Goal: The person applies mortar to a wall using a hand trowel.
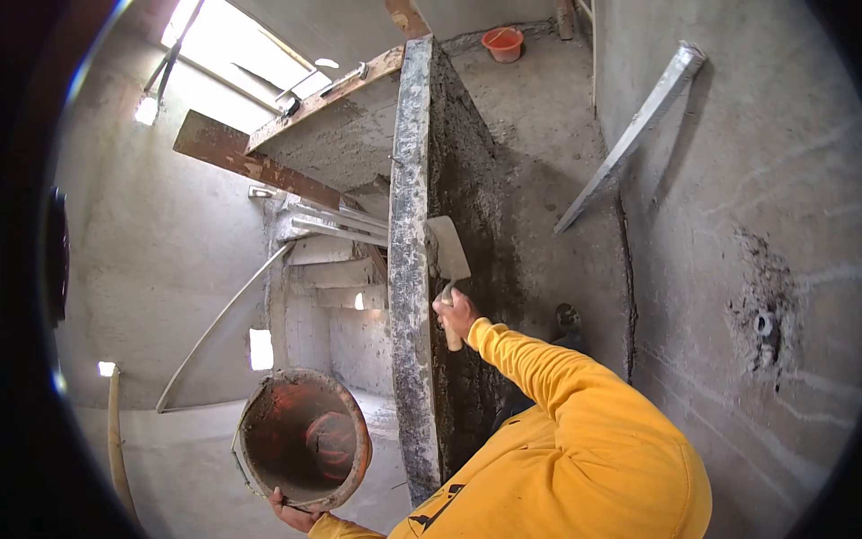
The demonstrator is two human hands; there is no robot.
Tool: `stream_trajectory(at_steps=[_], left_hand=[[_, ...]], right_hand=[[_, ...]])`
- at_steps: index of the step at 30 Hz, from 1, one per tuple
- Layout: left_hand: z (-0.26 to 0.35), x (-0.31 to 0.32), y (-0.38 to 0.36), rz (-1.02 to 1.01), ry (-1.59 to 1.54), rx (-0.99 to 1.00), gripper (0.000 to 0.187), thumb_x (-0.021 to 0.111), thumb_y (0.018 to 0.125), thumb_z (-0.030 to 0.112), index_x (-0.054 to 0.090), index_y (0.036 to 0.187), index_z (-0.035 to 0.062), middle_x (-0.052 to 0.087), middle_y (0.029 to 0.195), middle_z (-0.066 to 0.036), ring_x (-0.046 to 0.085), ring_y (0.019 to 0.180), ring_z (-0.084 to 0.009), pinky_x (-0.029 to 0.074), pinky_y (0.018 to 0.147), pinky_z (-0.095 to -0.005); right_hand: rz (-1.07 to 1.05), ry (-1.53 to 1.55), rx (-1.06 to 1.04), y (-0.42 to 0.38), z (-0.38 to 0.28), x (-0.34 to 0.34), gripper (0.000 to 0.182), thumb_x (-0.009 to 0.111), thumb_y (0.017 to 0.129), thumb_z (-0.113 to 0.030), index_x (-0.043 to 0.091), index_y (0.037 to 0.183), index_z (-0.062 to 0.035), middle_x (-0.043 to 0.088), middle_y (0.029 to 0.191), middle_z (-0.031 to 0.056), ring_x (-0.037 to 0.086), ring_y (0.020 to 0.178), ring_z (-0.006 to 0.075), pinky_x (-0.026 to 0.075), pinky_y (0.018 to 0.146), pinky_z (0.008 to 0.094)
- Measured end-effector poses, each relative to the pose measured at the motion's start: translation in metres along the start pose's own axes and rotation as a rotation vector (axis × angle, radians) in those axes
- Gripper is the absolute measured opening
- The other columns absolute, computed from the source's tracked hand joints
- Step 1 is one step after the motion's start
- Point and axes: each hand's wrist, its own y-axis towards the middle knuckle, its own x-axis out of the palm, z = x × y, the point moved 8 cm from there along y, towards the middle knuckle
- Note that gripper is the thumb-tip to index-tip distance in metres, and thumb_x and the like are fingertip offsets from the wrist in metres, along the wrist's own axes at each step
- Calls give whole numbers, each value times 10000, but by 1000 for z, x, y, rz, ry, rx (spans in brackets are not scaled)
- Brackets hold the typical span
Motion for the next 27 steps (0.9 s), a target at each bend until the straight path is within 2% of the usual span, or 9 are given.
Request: stream_trajectory(at_steps=[4,8,14,16,18,21,24,26,27], left_hand=[[0,-7,0,-38,-8,2,494,618,828,239,611,1266,13,646,1257,-135,629,1107,-314,501,1002,-436],[-3,-23,19,-46,-9,56,463,618,836,234,626,1240,7,652,1228,-125,635,1084,-298,509,983,-421],[-11,-32,47,-41,17,64,445,622,847,249,634,1217,1,660,1200,-114,642,1058,-279,520,957,-406],[-9,-28,52,-58,54,115,441,625,851,254,634,1211,0,662,1195,-111,644,1048,-277,523,950,-402],[-9,0,29,-58,24,67,433,626,853,252,637,1206,1,660,1199,-110,639,1053,-275,521,949,-402],[-10,30,13,18,49,96,421,627,855,245,645,1195,-3,656,1204,-112,632,1068,-274,513,960,-401],[-12,25,39,49,203,243,416,628,853,236,652,1187,-9,653,1208,-117,625,1087,-276,502,980,-400],[-11,34,31,54,231,258,410,629,851,231,656,1180,-13,652,1207,-120,623,1091,-278,496,989,-399],[-15,69,17,45,177,225,405,630,851,228,658,1174,-15,652,1206,-120,623,1089,-278,494,992,-398]], right_hand=[[-82,196,145,-59,12,20,147,633,966,-189,552,1006,-74,571,780,37,594,672,161,542,635,343],[-274,506,371,-116,-7,17,173,629,974,-173,536,1079,-72,554,886,38,583,793,167,528,726,353],[-139,766,310,-114,-78,-50,213,641,964,-217,558,1090,-66,553,871,31,560,717,135,518,627,300],[44,679,171,-96,-121,-94,208,668,950,-222,564,1034,-63,564,837,40,560,629,136,518,543,314],[247,501,-100,-77,-169,-134,202,645,964,-194,549,1067,-50,575,823,51,560,563,137,516,482,312],[666,241,-407,-31,-210,-162,210,614,984,-174,529,1116,-35,589,827,65,574,544,135,532,471,322],[962,99,-339,36,-183,-152,251,593,991,-175,521,1161,-6,588,822,122,635,641,260,563,604,394],[596,-382,-317,79,-133,-121,284,625,961,-204,538,1140,-1,621,880,170,664,810,347,554,729,438],[385,-544,-338,82,-111,-100,300,639,947,-218,547,1131,1,638,912,191,673,889,382,549,784,455]])
